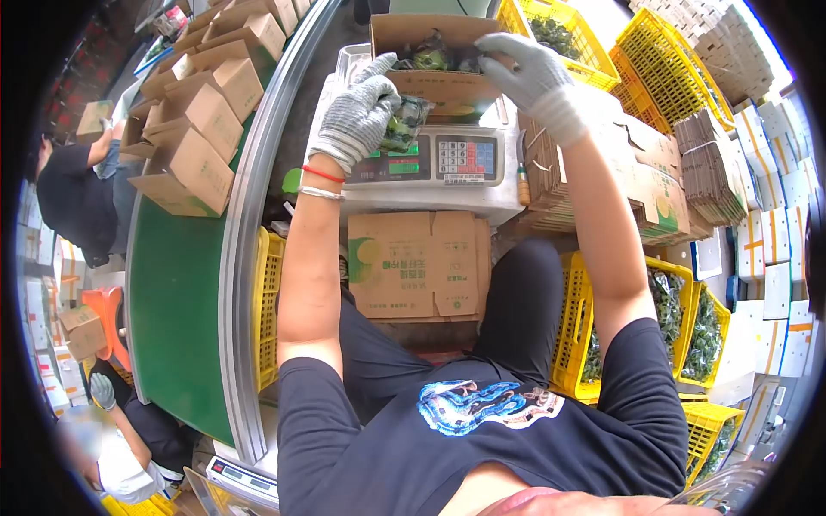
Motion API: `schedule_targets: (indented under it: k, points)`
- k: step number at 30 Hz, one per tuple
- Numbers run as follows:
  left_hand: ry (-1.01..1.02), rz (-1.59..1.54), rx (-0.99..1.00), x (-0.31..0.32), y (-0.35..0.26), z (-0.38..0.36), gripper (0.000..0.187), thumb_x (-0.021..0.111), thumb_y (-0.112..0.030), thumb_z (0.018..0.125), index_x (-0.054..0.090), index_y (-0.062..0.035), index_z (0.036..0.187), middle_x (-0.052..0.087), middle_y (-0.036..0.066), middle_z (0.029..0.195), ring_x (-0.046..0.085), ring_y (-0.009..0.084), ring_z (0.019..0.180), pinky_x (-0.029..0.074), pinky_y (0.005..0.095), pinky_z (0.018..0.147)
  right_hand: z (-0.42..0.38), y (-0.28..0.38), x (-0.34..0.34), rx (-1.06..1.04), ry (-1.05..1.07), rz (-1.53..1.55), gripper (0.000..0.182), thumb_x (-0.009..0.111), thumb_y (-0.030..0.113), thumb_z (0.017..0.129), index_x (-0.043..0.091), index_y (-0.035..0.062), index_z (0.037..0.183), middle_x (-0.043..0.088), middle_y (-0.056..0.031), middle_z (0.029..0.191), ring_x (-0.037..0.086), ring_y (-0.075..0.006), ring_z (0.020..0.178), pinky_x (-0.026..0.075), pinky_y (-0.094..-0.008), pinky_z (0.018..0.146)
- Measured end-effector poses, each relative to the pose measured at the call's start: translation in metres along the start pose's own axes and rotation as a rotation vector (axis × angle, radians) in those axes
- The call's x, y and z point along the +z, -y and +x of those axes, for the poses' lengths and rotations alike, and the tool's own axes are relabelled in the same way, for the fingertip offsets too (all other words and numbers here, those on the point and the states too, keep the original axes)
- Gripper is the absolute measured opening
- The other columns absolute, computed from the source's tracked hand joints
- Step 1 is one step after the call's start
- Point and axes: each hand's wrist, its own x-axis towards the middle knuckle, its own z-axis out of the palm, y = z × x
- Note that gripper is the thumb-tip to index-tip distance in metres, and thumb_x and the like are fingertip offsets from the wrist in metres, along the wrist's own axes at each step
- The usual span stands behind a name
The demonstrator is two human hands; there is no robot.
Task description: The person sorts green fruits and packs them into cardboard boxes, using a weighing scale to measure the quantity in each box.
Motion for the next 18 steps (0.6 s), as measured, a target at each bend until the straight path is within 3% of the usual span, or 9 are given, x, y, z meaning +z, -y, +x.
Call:
schedule_targets:
  k: [4, 6, 7, 8, 11, 13, 14, 16, 18]
  points:
    - [-0.083, -0.254, -0.064, -0.011, -0.025, 0.007, 0.004, 0.061, -0.007, 0.079, 0.062, -0.0053, 0.082, 0.062, 0.012, 0.118, 0.059, 0.0315, 0.091, 0.045, 0.0348, 0.085, -0.043, 0.038, -0.015, 0.310, 0.067, 0.659, 0.051, 0.076, 0.028, 0.075, 0.057, 0.0060, 0.117, 0.066, -0.0096, 0.097, 0.064, -0.0191, 0.088, 0.052, -0.0340, 0.078]
    - [-0.117, -0.669, -0.135, -0.004, -0.059, 0.009, 0.005, 0.061, -0.006, 0.082, 0.062, -0.0026, 0.086, 0.062, 0.014, 0.114, 0.060, 0.0267, 0.096, 0.047, 0.0326, 0.086, -0.059, 0.057, 0.003, 0.247, 0.077, 0.794, 0.069, 0.078, 0.012, 0.072, 0.044, 0.0088, 0.132, 0.058, -0.0081, 0.114, 0.058, -0.0184, 0.102, 0.051, -0.0297, 0.084]
    - [-0.037, -0.617, -0.099, -0.009, -0.077, 0.008, 0.008, 0.062, -0.006, 0.083, 0.062, -0.0005, 0.089, 0.062, 0.015, 0.113, 0.060, 0.0241, 0.100, 0.046, 0.0317, 0.089, -0.071, 0.063, 0.013, 0.145, 0.163, 0.823, 0.080, 0.080, 0.010, 0.069, 0.036, 0.0063, 0.136, 0.052, -0.0094, 0.121, 0.054, -0.0152, 0.106, 0.051, -0.0267, 0.084]
    - [0.040, -0.709, -0.097, -0.007, -0.088, 0.007, 0.016, 0.067, -0.010, 0.080, 0.062, -0.0019, 0.093, 0.062, 0.015, 0.111, 0.061, 0.0224, 0.098, 0.048, 0.0307, 0.085, -0.078, 0.066, 0.025, 0.228, 0.150, 1.014, 0.067, 0.076, 0.007, 0.071, 0.043, 0.0004, 0.128, 0.058, -0.0086, 0.110, 0.057, -0.0135, 0.098, 0.051, -0.0257, 0.082]
    - [0.164, -0.546, -0.256, -0.036, -0.088, 0.010, 0.051, 0.069, -0.026, 0.084, 0.050, -0.0060, 0.127, 0.061, 0.009, 0.109, 0.061, 0.0122, 0.087, 0.050, 0.0236, 0.075, -0.112, 0.062, -0.002, 0.455, 0.105, 0.931, 0.044, 0.069, 0.009, 0.072, 0.054, -0.0001, 0.112, 0.063, -0.0062, 0.093, 0.060, -0.0125, 0.080, 0.050, -0.0240, 0.072]
    - [-0.085, -0.515, -0.212, -0.047, -0.053, 0.017, 0.051, 0.067, -0.023, 0.085, 0.048, -0.0053, 0.129, 0.060, 0.007, 0.105, 0.061, 0.0136, 0.090, 0.052, 0.0261, 0.072, -0.148, 0.046, -0.026, 0.604, -0.049, 1.025, 0.041, 0.068, 0.012, 0.072, 0.057, -0.0019, 0.110, 0.064, -0.0070, 0.089, 0.061, -0.0120, 0.076, 0.050, -0.0235, 0.071]
    - [-0.186, -0.632, -0.384, -0.057, -0.045, 0.011, 0.048, 0.066, -0.018, 0.086, 0.048, -0.0027, 0.128, 0.060, 0.008, 0.108, 0.060, 0.0137, 0.090, 0.053, 0.0262, 0.072, -0.175, 0.034, -0.032, 0.677, -0.167, 1.019, 0.044, 0.069, 0.013, 0.073, 0.057, -0.0046, 0.112, 0.065, -0.0091, 0.090, 0.062, -0.0126, 0.078, 0.050, -0.0238, 0.075]
    - [-0.320, -0.798, -0.408, -0.062, -0.027, 0.003, 0.045, 0.064, -0.013, 0.086, 0.048, -0.0015, 0.126, 0.060, 0.009, 0.111, 0.060, 0.0144, 0.090, 0.054, 0.0273, 0.074, -0.241, -0.013, -0.047, 0.727, -0.230, 0.932, 0.050, 0.069, 0.012, 0.074, 0.054, -0.0041, 0.119, 0.065, -0.0098, 0.094, 0.064, -0.0144, 0.081, 0.051, -0.0243, 0.073]
    - [-0.258, -0.845, -0.495, -0.061, -0.015, -0.005, 0.042, 0.063, -0.012, 0.087, 0.049, -0.0015, 0.126, 0.059, 0.010, 0.113, 0.060, 0.0146, 0.092, 0.055, 0.0281, 0.075, -0.297, -0.025, -0.067, 1.031, -0.310, 0.717, 0.052, 0.068, 0.005, 0.075, 0.051, -0.0036, 0.123, 0.064, -0.0100, 0.097, 0.064, -0.0168, 0.082, 0.052, -0.0258, 0.073]
